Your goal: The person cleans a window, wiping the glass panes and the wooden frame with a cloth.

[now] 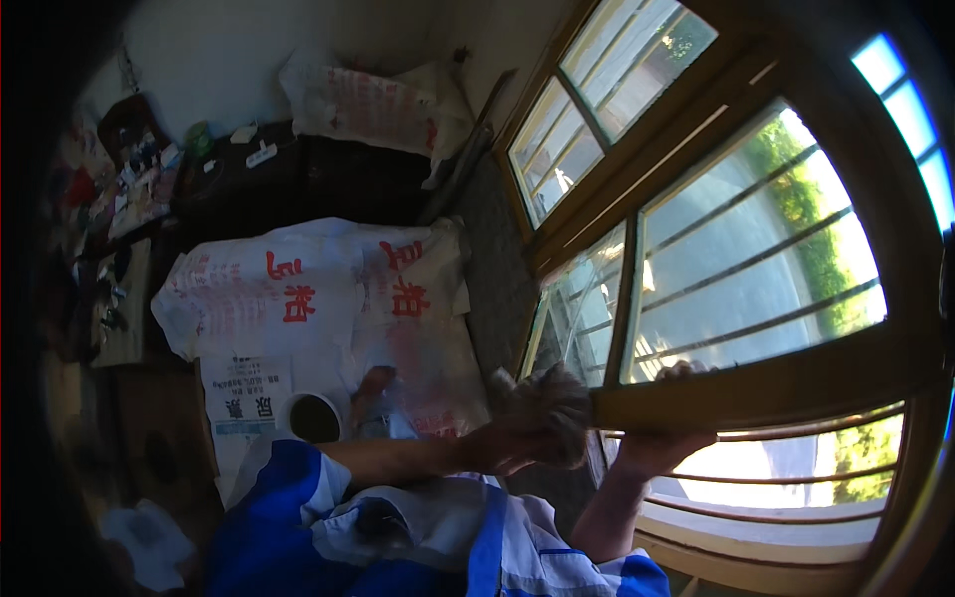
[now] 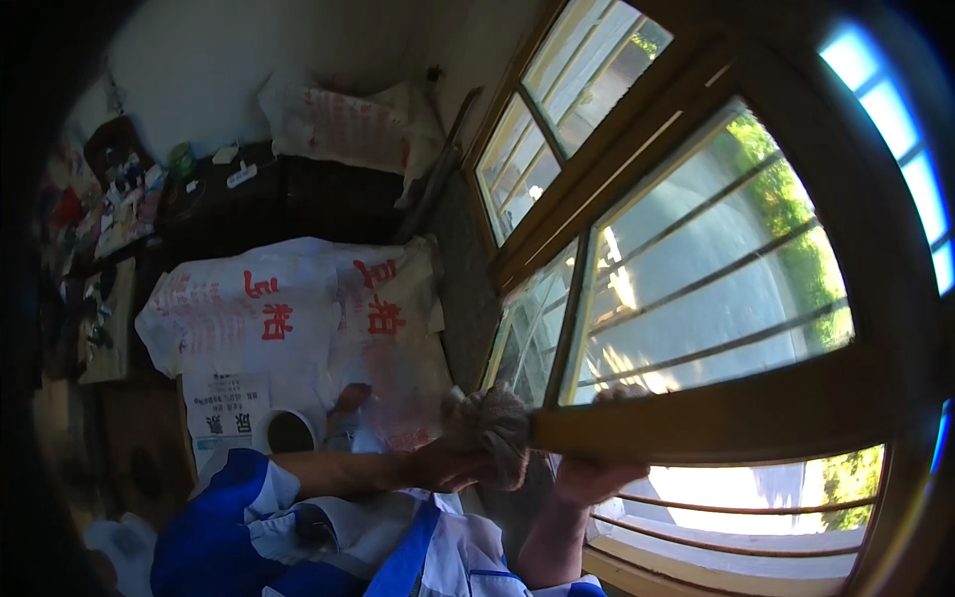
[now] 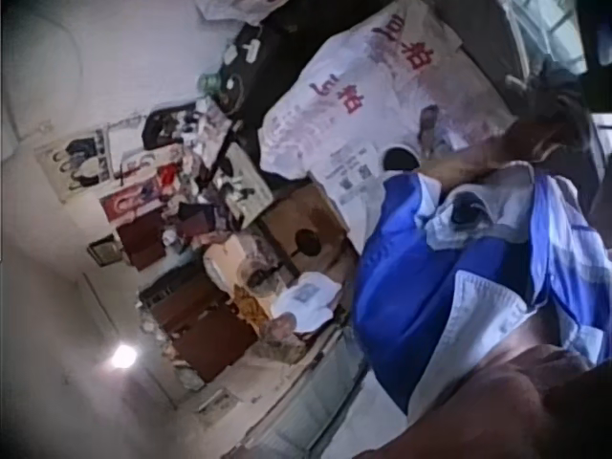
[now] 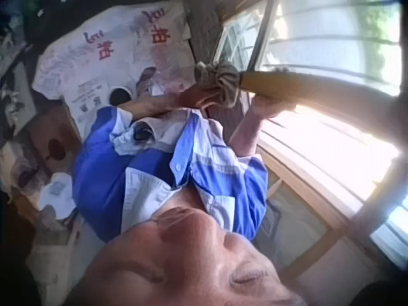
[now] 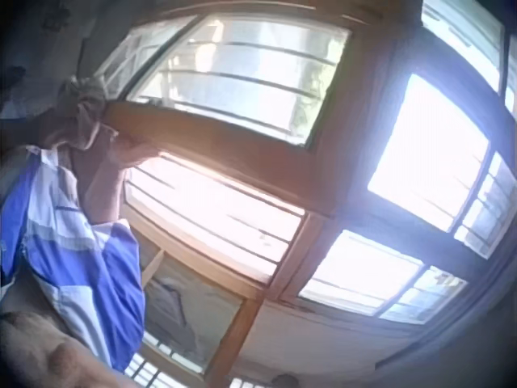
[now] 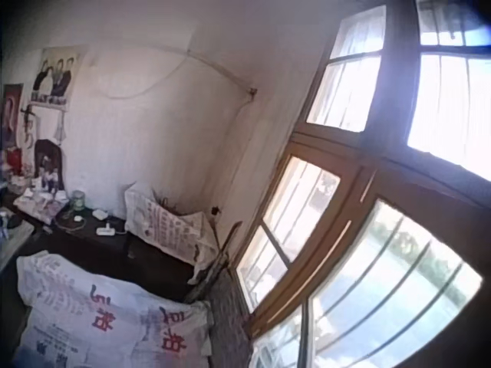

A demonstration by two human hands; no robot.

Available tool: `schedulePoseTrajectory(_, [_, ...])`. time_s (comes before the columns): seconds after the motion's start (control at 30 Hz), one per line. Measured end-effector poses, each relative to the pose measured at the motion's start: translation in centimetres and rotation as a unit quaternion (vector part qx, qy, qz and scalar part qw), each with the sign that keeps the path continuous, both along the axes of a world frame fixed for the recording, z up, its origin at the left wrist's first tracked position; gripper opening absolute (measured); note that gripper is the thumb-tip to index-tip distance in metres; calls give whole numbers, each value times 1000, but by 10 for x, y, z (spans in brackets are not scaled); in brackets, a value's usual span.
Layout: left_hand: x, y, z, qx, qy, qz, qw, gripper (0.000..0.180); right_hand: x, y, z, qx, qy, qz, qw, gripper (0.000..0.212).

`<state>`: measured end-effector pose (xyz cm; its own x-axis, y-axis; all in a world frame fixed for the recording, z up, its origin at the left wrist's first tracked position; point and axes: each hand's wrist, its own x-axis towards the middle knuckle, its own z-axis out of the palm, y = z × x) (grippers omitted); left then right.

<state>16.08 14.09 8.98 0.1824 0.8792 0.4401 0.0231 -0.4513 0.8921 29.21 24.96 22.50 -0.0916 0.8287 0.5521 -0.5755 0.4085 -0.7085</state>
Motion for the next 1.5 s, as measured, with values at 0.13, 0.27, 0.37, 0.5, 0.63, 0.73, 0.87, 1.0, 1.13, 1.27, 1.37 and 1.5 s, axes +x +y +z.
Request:
schedulePoseTrajectory(0.13, [10,12,-69,20,-49,42,998,42,-11,1,24,-8,66,83,994,87])
schedulePoseTrajectory(0.27, [10,-2,-114,20,-26,110,993,42,-11,1,27,4,64,95,993,80])
schedulePoseTrajectory(0.37, [7,-2,-145,-132,-56,170,975,32,-10,3,26,24,44,75,996,75])
schedulePoseTrajectory(0.5, [24,5,-184,-53,80,283,954,32,-2,-4,29,-2,11,-16,1000,80])
schedulePoseTrajectory(0.63, [34,-3,-161,-252,-163,227,927,38,-3,-4,27,-27,16,-10,999,84])
schedulePoseTrajectory(0.73, [33,-3,-194,-159,-152,381,898,39,-21,-14,24,0,-32,-51,998,85])
schedulePoseTrajectory(0.87, [24,5,-195,-381,-435,141,803,42,-35,-18,30,36,-15,-103,994,82])
schedulePoseTrajectory(1.0, [6,37,-213,-387,-317,187,845,46,-17,-9,24,31,-4,-71,997,85])
schedulePoseTrajectory(1.13, [-38,122,-165,-329,-236,164,900,51,-9,-9,25,29,-12,-129,991,82])
schedulePoseTrajectory(1.27, [-77,197,-213,-259,-202,186,926,53,-22,-12,22,21,5,-122,992,85])
schedulePoseTrajectory(1.37, [-97,229,-182,-235,-128,191,945,57,-50,-17,33,-98,182,-304,930,113])
schedulePoseTrajectory(1.5, [-104,228,-139,-241,-53,218,944,53,-38,-21,31,-4,69,-196,978,94])
